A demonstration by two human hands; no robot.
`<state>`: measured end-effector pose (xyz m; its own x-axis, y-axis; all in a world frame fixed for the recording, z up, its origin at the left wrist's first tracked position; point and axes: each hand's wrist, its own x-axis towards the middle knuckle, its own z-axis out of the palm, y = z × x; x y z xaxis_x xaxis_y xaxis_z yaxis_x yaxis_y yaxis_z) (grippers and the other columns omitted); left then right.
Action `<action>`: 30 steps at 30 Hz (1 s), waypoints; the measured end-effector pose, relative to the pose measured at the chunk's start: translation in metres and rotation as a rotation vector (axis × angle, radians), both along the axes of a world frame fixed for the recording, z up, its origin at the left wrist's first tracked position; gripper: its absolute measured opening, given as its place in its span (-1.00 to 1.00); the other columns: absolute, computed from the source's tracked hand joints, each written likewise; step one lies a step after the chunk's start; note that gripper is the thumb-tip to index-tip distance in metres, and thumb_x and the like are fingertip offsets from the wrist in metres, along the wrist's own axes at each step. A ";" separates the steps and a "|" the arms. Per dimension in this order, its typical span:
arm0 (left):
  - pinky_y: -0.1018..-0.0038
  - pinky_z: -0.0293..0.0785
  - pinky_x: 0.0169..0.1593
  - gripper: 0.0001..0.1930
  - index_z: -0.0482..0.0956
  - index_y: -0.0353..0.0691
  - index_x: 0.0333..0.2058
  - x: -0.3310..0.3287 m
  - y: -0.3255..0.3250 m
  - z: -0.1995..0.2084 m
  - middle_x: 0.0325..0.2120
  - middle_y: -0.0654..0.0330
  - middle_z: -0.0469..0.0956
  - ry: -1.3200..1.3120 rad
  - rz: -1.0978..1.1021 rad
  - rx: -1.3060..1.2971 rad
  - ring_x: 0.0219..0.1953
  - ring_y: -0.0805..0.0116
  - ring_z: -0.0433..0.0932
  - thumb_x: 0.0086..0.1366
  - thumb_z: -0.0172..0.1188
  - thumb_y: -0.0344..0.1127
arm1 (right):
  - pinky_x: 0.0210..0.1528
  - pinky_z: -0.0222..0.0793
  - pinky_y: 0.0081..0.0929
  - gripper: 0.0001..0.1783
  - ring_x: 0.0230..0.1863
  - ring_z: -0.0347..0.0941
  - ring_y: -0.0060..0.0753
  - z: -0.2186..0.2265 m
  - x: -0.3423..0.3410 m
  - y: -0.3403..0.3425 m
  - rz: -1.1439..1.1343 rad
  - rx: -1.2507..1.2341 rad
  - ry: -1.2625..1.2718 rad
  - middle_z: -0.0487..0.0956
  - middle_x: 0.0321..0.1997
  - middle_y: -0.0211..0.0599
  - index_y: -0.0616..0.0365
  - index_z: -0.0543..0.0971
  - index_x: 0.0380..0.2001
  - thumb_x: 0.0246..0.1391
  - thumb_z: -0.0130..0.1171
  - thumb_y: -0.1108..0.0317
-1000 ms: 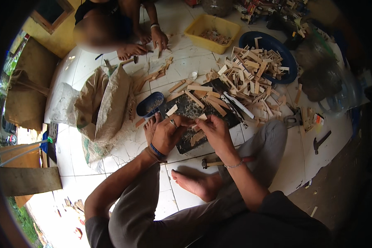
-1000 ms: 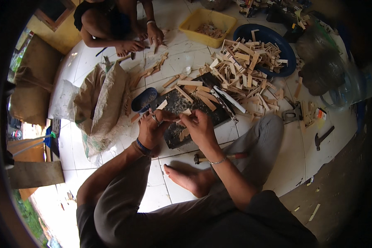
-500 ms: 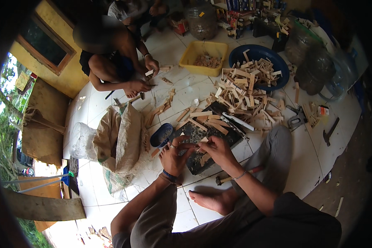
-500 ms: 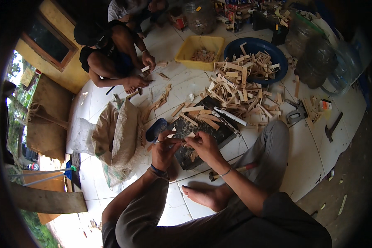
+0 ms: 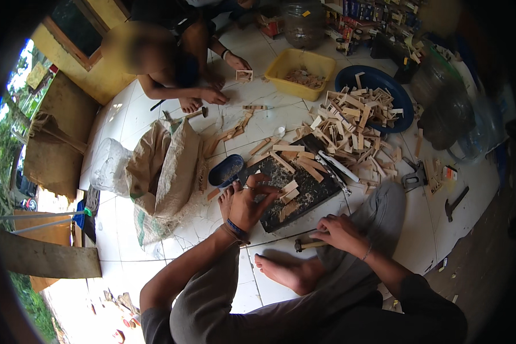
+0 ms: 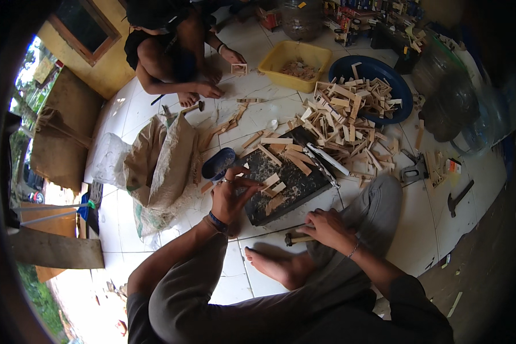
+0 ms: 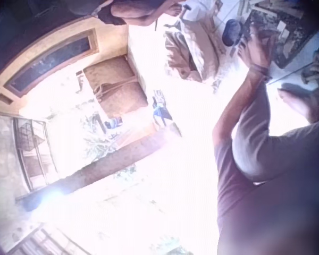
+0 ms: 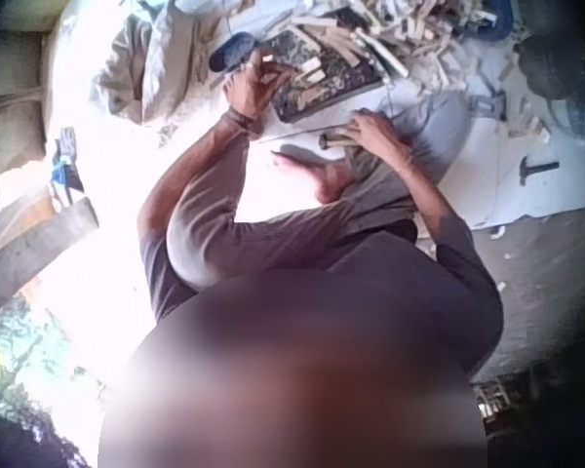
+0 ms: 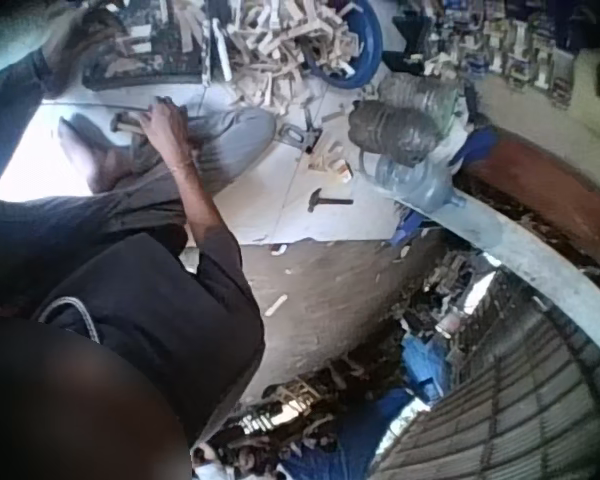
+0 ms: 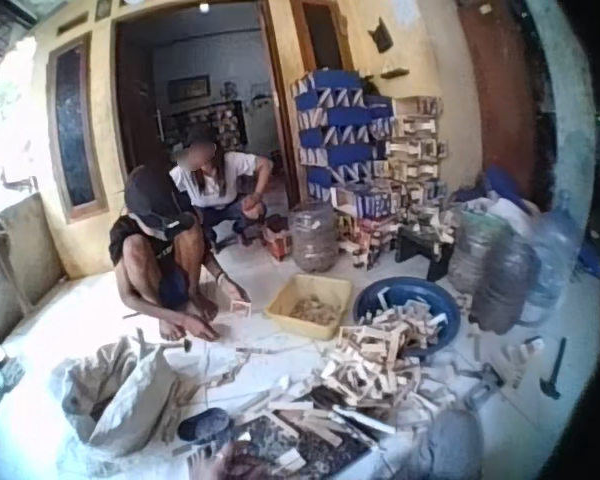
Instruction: The person sits on the floor and uses a hammer and chisel to carve small wooden pieces. They repeatedly position the chisel on the wood and strike it with the hammer, then inspect the carved pieces and place them aside.
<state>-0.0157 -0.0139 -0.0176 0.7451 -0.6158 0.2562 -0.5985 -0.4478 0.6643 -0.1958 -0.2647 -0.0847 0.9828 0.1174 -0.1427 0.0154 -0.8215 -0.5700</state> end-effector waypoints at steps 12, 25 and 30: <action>0.31 0.56 -0.07 -0.51 0.34 -0.07 0.12 -0.007 -0.003 0.021 -0.24 0.31 0.78 0.063 -0.068 -0.114 -0.15 0.10 0.74 0.34 0.37 -0.19 | 0.06 0.47 0.01 -0.64 0.00 0.60 0.10 -0.002 -0.051 -0.020 0.394 -0.355 0.131 0.58 0.04 0.00 0.14 0.51 0.12 0.36 0.08 0.22; 0.25 0.64 -0.09 -0.61 0.30 -0.23 0.07 0.002 -0.002 0.004 -0.29 0.06 0.75 0.165 -0.200 -0.293 -0.16 0.03 0.75 0.40 0.27 -0.37 | -0.21 0.54 -0.22 -0.34 -0.21 0.63 0.03 0.164 0.015 -0.005 0.105 -0.165 -0.297 0.60 -0.07 -0.03 0.03 0.27 0.48 0.36 0.12 0.46; 0.24 0.59 -0.22 -0.57 0.29 -0.22 0.07 0.001 -0.004 0.000 -0.37 0.06 0.70 0.085 -0.199 -0.337 -0.29 -0.02 0.72 0.37 0.31 -0.32 | -0.38 0.49 -0.20 -0.26 -0.39 0.59 -0.10 0.157 0.020 -0.002 0.165 -0.317 -0.317 0.55 -0.25 -0.20 -0.14 0.31 0.48 0.27 0.23 0.50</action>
